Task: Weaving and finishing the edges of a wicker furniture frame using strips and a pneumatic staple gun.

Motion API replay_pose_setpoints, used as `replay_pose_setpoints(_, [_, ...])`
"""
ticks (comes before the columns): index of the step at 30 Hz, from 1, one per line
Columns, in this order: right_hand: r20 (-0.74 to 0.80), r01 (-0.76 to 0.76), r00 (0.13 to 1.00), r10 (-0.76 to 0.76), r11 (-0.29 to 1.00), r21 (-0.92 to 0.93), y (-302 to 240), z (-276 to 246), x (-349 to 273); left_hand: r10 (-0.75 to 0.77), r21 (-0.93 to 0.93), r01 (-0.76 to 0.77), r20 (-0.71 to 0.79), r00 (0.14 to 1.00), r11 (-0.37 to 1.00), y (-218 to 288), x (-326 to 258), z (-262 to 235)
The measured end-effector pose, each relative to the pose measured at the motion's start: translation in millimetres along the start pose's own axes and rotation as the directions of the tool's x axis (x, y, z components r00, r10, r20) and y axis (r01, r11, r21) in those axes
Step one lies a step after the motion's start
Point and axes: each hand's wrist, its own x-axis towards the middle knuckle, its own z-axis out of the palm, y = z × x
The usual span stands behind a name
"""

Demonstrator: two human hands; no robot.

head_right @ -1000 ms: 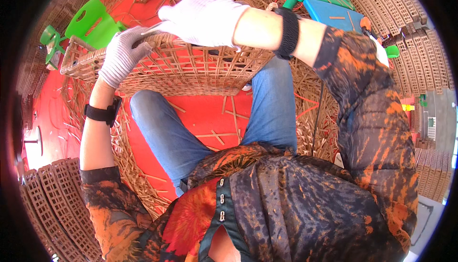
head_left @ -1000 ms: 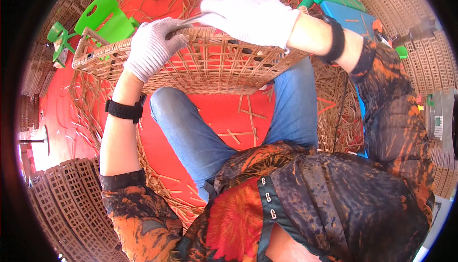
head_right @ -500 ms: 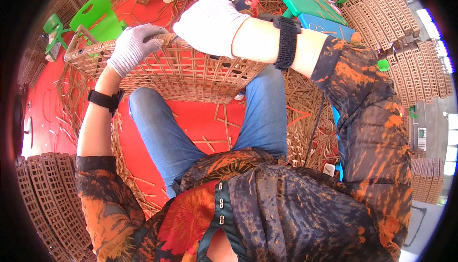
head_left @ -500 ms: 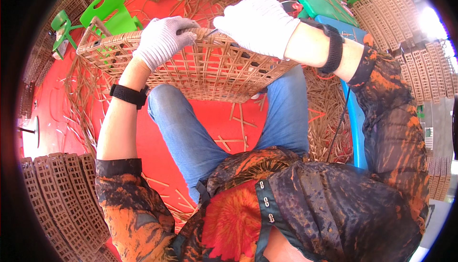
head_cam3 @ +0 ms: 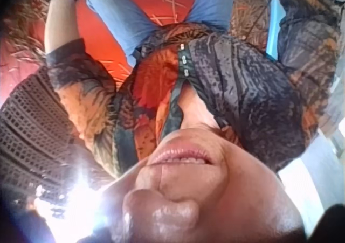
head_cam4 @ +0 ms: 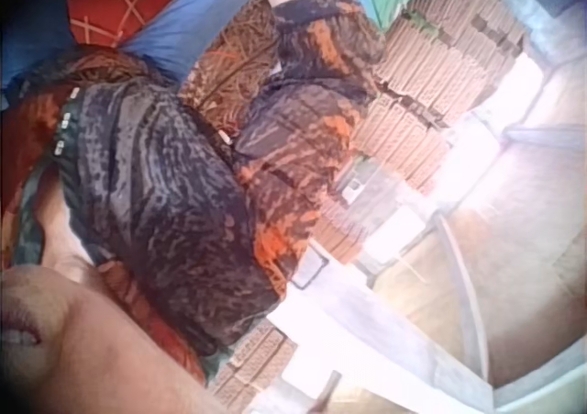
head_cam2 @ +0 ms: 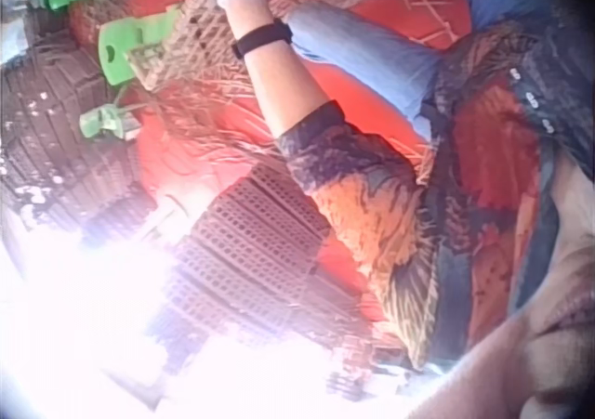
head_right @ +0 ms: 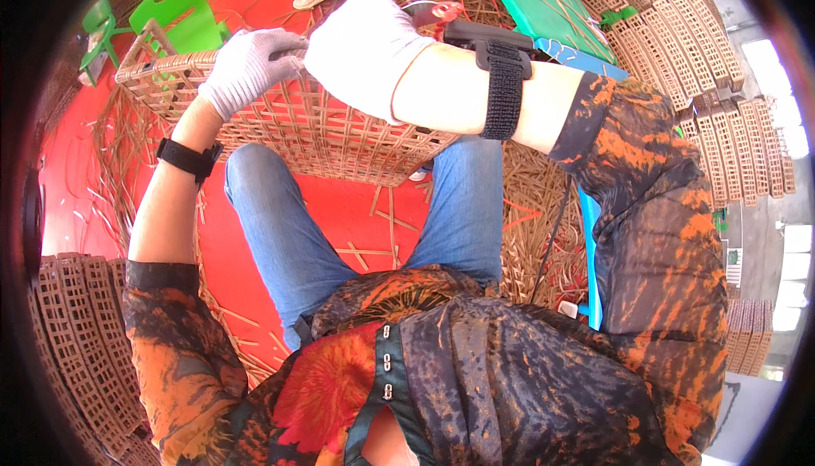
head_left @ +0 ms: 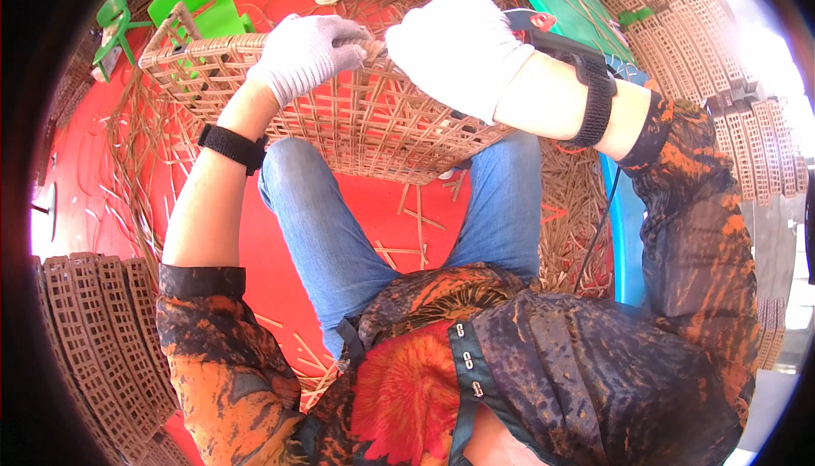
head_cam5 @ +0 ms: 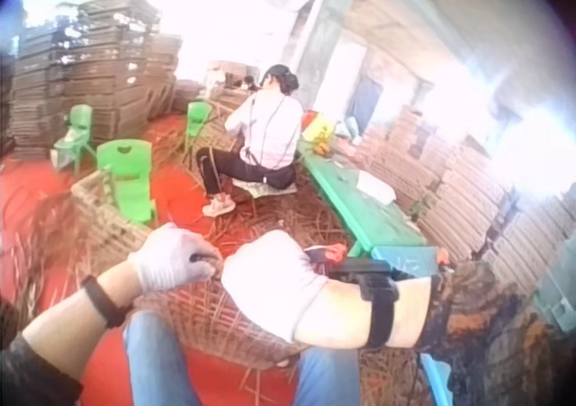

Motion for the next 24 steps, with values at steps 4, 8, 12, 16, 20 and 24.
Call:
replay_pose_setpoints(4, [0.005,0.068,0.998,-0.068,0.998,0.015,1.7,4.9,6.3,0.041,-0.011,-0.042,-0.049,0.998,0.999,3.0,-2.4,-0.9])
replay_pose_setpoints(8, [0.084,0.161,0.983,-0.164,0.986,0.043,12.3,12.8,11.6,0.077,-0.044,-0.082,-0.113,0.991,0.996,8.9,-5.7,-2.5])
replay_pose_setpoints(12, [-0.073,0.228,0.972,-0.225,0.972,0.046,14.6,18.4,0.6,0.066,-0.074,-0.077,-0.138,0.988,0.994,13.9,-9.7,-5.5])
replay_pose_setpoints(16, [-0.183,0.151,0.972,-0.148,0.988,0.002,-5.8,21.2,-16.8,0.021,-0.101,-0.032,-0.111,0.994,0.994,15.7,-12.5,-8.3])
replay_pose_setpoints(20, [-0.127,0.056,0.99,-0.059,0.998,-0.03,-24.9,20.1,-20.6,-0.048,-0.108,0.045,-0.026,0.999,0.993,14.7,-14.5,-11.8])
replay_pose_setpoints(24, [-0.119,0.037,0.992,-0.041,0.999,-0.039,-32.0,21.1,-22.1,-0.082,-0.172,0.085,0.025,0.996,0.981,13.8,-16.4,-16.9])
